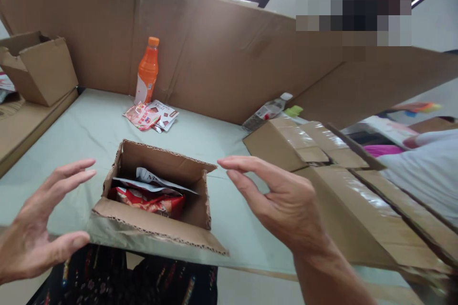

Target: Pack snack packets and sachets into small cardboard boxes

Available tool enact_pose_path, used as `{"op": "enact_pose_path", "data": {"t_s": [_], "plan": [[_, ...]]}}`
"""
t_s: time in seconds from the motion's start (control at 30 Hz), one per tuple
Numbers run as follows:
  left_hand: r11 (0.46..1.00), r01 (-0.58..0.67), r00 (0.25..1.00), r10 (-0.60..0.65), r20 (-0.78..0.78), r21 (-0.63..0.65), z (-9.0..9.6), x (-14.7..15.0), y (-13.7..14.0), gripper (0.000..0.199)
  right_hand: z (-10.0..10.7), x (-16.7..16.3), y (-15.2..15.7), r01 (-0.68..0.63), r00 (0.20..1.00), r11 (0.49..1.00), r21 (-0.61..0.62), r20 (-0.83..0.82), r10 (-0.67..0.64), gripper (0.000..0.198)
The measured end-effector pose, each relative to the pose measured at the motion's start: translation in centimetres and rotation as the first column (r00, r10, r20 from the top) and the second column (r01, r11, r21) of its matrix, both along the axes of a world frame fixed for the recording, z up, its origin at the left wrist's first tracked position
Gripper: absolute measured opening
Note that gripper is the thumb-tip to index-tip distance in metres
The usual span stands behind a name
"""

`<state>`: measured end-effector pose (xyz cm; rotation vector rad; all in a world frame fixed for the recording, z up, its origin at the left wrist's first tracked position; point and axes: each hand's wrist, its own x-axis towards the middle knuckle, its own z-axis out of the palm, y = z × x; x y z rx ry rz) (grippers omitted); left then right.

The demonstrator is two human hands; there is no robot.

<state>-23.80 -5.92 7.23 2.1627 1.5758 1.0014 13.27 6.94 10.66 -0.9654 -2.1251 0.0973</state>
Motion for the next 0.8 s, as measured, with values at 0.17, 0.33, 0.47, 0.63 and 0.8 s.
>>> {"op": "enact_pose_path", "data": {"t_s": [0.17,0.33,0.47,0.63,0.8], "plan": [[0.99,0.13,0.987,-0.124,0.102,-0.047,-3.7,1.8,0.6,0.069,-2.8,-0.7,-0.4,-0.129,0.989,0.968,-0.217,0.047,0.142,0.016],[0.997,0.062,0.988,-0.068,0.137,0.047,-4.3,3.6,2.1,0.047,-4.7,-2.5,-0.4,-0.308,0.928,0.907,-0.285,0.119,0.353,0.023],[0.982,-0.13,0.987,0.116,0.107,0.134,-3.7,4.5,2.3,0.048,-4.0,-2.2,-0.1,-0.157,0.984,0.98,-0.123,-0.098,0.145,0.018],[0.961,-0.226,0.973,0.216,0.078,0.159,-3.7,4.9,2.6,0.068,-3.7,-1.9,1.1,-0.007,0.986,0.999,-0.035,-0.164,0.001,0.028],[0.998,-0.063,0.993,0.061,0.104,0.013,-4.0,4.5,3.0,0.068,-5.0,-2.8,3.8,-0.004,1.0,0.965,-0.261,-0.009,0.001,0.032]]}}
